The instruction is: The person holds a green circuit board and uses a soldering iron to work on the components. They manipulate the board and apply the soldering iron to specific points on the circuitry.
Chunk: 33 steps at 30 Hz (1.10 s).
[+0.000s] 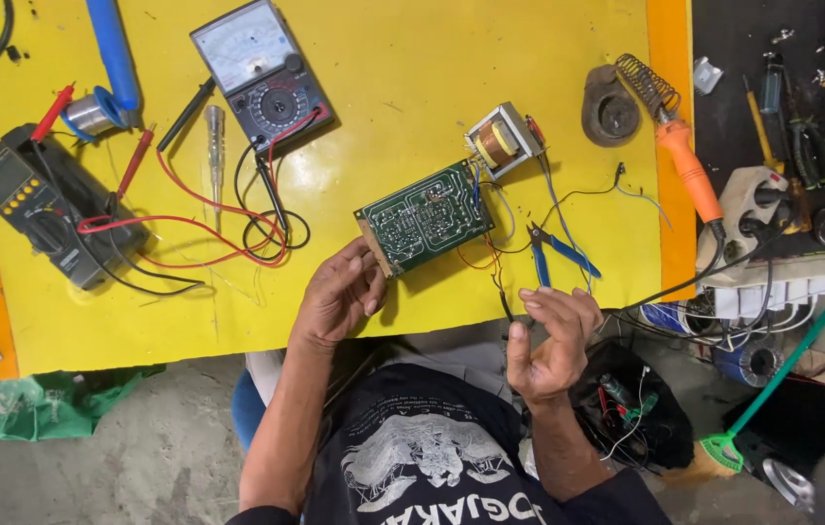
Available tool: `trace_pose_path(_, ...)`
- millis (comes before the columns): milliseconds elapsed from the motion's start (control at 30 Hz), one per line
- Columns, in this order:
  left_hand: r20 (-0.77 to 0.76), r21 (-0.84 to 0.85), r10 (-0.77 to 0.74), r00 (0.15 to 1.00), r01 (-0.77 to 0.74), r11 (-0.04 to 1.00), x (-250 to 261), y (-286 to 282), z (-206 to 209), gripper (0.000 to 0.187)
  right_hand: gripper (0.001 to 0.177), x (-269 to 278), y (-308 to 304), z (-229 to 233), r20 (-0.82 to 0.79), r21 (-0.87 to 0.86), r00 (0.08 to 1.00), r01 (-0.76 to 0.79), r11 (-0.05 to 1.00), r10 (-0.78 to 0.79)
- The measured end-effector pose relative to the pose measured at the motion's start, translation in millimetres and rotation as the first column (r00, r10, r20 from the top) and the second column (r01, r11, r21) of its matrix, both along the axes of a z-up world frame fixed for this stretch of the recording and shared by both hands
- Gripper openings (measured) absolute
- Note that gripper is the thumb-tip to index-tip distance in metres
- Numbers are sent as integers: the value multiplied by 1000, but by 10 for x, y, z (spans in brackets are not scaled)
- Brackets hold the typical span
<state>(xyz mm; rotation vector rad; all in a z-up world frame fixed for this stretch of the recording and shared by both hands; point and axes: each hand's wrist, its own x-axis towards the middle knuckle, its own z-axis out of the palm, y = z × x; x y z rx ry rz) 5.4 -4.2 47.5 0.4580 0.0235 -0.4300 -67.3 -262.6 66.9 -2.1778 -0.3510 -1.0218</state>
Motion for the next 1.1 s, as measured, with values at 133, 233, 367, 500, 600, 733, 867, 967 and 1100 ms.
trace_pose_path(133,-33,187,168,985,-159,969,-52,-88,69,49,16,12,101,52,9,0,999,-54,999,54)
trace_pose_path(233,-76,405,264,962,-212,890,-72,-133,88,48,17,-10,160,41,0,3,995,-97,995,97)
trace_pose_path(367,-103,716,302,948,-140,684,-57,-157,-111,31,16,-38,263,45,-60,28,991,-122,992,123)
trace_pose_path(500,-128,783,308,943,-94,615,6,-208,-156,29,13,-35,321,77,-62,48,984,-162,986,164)
trace_pose_path(600,-112,795,291,950,-90,600,29,-267,-111,31,14,-38,331,12,-65,54,981,-178,983,181)
trace_pose_path(733,-105,806,317,943,-106,582,84,-314,-10,32,14,-32,339,16,-68,65,980,-184,981,189)
trace_pose_path(867,-131,816,343,930,-95,570,87,-351,3,31,14,-9,334,35,-66,55,978,-196,979,199)
trace_pose_path(967,-132,828,347,928,-90,553,88,-360,23,29,13,-13,335,16,-73,63,975,-204,977,208)
trace_pose_path(1100,-129,828,352,927,-95,553,88,-380,98,30,12,-23,344,18,-84,65,974,-203,977,209)
